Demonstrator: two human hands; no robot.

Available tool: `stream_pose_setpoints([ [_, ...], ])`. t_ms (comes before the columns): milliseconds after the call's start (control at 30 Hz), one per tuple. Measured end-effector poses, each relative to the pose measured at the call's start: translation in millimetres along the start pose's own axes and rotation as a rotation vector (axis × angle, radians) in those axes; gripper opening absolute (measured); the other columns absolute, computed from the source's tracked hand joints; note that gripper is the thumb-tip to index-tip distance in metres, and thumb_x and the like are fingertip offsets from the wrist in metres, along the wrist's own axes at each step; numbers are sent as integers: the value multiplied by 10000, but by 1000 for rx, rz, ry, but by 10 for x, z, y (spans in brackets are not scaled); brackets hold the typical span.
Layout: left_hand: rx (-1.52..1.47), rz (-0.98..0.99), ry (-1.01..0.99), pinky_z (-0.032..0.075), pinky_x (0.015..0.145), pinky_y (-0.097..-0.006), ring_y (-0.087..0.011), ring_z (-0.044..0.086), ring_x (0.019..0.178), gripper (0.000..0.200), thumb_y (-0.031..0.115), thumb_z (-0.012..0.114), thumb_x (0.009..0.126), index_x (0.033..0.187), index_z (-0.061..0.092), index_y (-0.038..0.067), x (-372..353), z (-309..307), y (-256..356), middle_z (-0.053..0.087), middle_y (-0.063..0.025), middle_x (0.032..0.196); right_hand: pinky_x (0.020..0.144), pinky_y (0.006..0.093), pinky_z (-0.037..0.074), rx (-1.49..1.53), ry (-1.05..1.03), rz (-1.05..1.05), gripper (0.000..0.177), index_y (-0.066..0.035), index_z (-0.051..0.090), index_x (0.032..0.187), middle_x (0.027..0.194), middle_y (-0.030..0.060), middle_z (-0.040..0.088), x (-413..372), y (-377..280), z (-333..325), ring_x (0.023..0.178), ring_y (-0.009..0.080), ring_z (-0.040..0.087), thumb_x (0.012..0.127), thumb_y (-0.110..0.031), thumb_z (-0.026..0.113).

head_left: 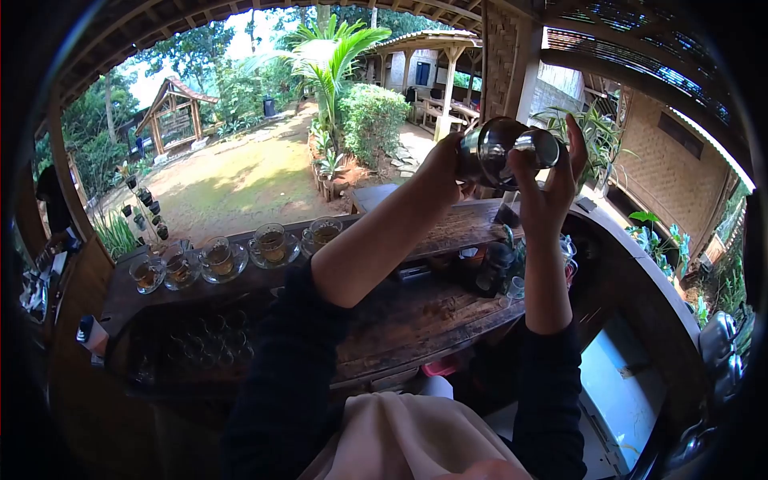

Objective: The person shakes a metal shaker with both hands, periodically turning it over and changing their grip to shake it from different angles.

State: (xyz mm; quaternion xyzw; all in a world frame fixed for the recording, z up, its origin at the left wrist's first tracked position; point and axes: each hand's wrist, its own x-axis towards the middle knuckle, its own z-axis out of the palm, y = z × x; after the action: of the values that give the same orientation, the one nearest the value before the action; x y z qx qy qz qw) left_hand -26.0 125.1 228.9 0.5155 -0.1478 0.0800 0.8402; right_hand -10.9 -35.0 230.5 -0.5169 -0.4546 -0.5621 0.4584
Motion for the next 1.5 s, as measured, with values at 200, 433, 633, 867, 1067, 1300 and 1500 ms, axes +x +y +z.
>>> stream_pose_setpoints([
  [200,-85,571,-360,467,859,-357,-201,548,1038,444,182,566,885,1272,405,38,-783,569,-53,555,-117,1140,1049,547,241,455,569,-785,608,-93,536,1128,1375,125,306,-149,-402,-110,1287,310,285,744,-555,625],
  [433,-353,-73,467,474,844,-434,-261,598,947,378,352,500,882,1128,507,65,-320,191,-223,597,-114,957,936,419,385,391,-87,223,424,-30,610,998,1169,149,524,-60,-104,-62,1121,304,491,687,-284,745],
  [633,-248,354,-211,452,896,-375,-247,590,963,360,289,494,910,1203,427,91,-703,464,-202,570,-109,1090,945,414,407,351,-3,-832,493,-30,460,1207,1258,172,471,-84,-478,-508,1163,344,460,841,-318,620],
  [867,-347,-157,383,493,785,-504,-262,611,893,359,260,407,915,1128,501,-14,-340,103,-239,566,-164,1086,858,393,476,651,-129,68,466,-56,503,1066,1139,134,558,-230,69,96,1008,334,577,706,-222,749],
  [1067,-132,339,-265,484,850,-392,-213,571,997,365,206,567,876,1185,416,84,-793,409,45,567,-129,1025,847,340,484,326,-103,-558,335,-119,511,1087,1047,29,580,-75,-907,-678,930,208,595,804,-190,674],
  [1300,-181,14,150,408,916,-429,-236,535,1063,389,345,467,907,1132,475,28,-428,-47,-40,579,-117,1046,878,358,456,210,19,-131,292,-21,536,1063,1054,186,574,-305,-81,110,1004,277,574,789,-85,613],
  [1500,-318,132,-234,416,963,-394,-245,550,1063,391,267,429,934,1243,439,28,-786,173,-22,570,-138,1105,793,356,469,269,307,-465,477,-62,476,1177,1050,133,566,-326,-671,-89,977,259,561,809,-316,641],
])
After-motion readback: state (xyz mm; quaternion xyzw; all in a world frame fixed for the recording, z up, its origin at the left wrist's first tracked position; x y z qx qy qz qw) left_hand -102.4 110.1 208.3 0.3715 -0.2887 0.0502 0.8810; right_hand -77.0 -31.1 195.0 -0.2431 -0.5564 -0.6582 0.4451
